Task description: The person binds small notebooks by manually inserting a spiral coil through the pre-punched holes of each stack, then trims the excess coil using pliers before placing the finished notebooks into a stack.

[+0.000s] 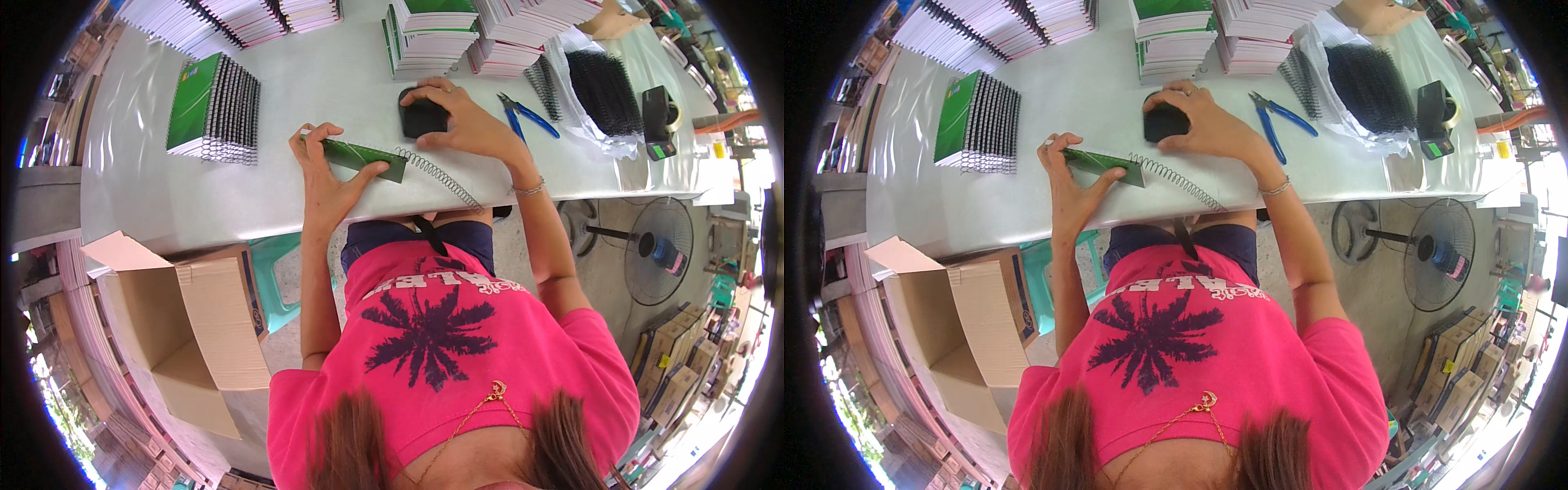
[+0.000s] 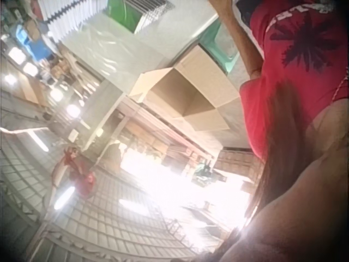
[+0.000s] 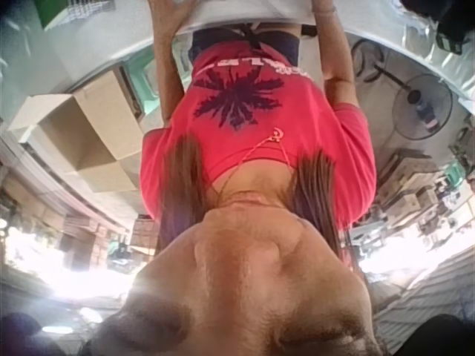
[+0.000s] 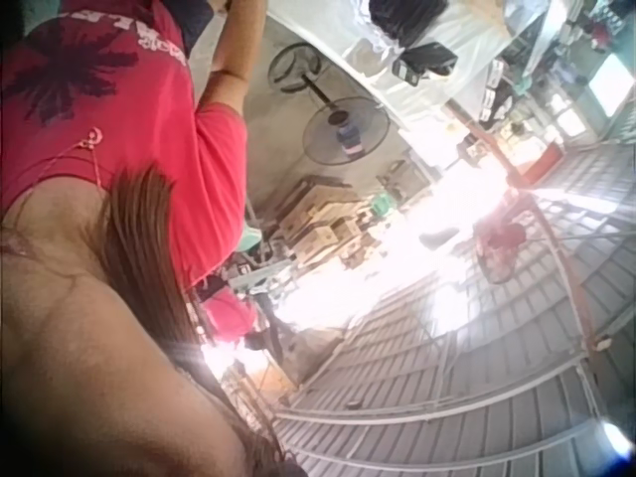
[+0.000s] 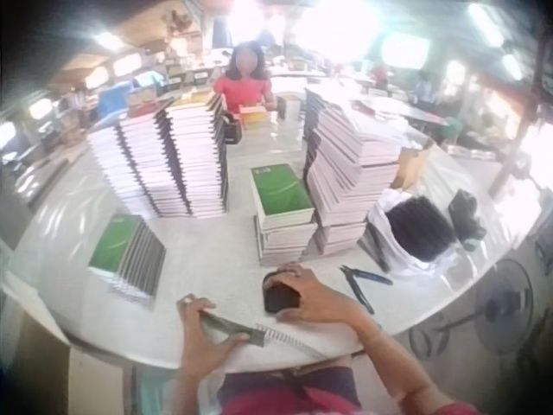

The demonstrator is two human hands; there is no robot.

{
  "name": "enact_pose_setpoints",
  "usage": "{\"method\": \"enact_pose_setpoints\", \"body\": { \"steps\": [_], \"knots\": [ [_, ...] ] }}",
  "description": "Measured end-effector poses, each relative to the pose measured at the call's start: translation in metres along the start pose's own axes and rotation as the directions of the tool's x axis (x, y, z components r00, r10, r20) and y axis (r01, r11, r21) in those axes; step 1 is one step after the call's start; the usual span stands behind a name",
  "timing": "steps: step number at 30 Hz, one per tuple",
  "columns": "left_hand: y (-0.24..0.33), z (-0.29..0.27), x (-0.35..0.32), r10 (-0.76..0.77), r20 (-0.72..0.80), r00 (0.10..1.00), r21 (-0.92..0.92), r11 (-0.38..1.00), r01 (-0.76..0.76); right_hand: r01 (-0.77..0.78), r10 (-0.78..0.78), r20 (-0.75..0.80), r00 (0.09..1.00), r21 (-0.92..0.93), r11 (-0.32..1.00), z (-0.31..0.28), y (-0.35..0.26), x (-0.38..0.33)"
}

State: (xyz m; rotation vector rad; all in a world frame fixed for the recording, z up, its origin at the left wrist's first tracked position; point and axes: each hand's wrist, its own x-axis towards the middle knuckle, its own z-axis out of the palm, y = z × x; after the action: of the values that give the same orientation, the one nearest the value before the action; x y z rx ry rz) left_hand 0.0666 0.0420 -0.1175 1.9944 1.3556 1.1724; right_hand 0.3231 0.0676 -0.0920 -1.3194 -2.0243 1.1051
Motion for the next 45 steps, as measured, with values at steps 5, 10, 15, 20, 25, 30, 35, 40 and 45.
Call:
{"method": "enact_pose_setpoints", "body": {
  "steps": [5,10,15,20,25,30,35,40,45],
  "knots": [
    [0.0,0.007,-0.004,-0.049,-0.023,0.999,-0.039,0.998,0.048,-0.128,0.003,0.16,0.987,0.778,0.615,-0.008,-0.009,-0.023],
    [-0.004,0.01,-0.004,-0.011,-0.035,0.999,-0.059,0.998,0.008,-0.146,-0.026,0.275,0.961,0.589,0.794,-0.008,-0.02,-0.027],
    [-0.006,0.006,-0.004,-0.064,0.005,0.998,-0.125,0.99,0.064,-0.189,0.153,0.147,0.977,0.271,0.944,0.0,-0.035,-0.033],
    [-0.007,0.005,-0.003,-0.032,0.007,0.999,-0.122,0.992,0.032,-0.092,0.085,0.036,0.996,0.345,0.934,0.002,-0.042,-0.041],
    [-0.008,0.013,-0.002,-0.036,0.003,0.999,-0.162,0.986,0.036,-0.14,0.131,-0.06,0.99,-0.198,0.97,0.021,-0.026,-0.029],
    [-0.001,0.01,-0.001,0.014,0.011,1.0,-0.161,0.987,-0.013,-0.138,0.094,0.111,0.989,0.521,0.842,-0.001,-0.033,-0.038],
    [-0.002,0.01,0.0,0.015,0.02,1.0,-0.178,0.984,-0.011,-0.01,-0.148,0.198,0.969,0.63,0.777,-0.012,-0.037,-0.04],
    [-0.003,0.013,-0.002,-0.013,0.025,1.0,-0.193,0.981,0.018,-0.174,0.136,0.13,0.982,0.355,0.919,0.0,-0.038,-0.033],
    [-0.009,0.015,-0.001,-0.008,0.043,0.999,-0.178,0.984,0.016,-0.006,-0.148,0.196,0.97,0.62,0.784,-0.014,-0.033,-0.042]
  ]
}}
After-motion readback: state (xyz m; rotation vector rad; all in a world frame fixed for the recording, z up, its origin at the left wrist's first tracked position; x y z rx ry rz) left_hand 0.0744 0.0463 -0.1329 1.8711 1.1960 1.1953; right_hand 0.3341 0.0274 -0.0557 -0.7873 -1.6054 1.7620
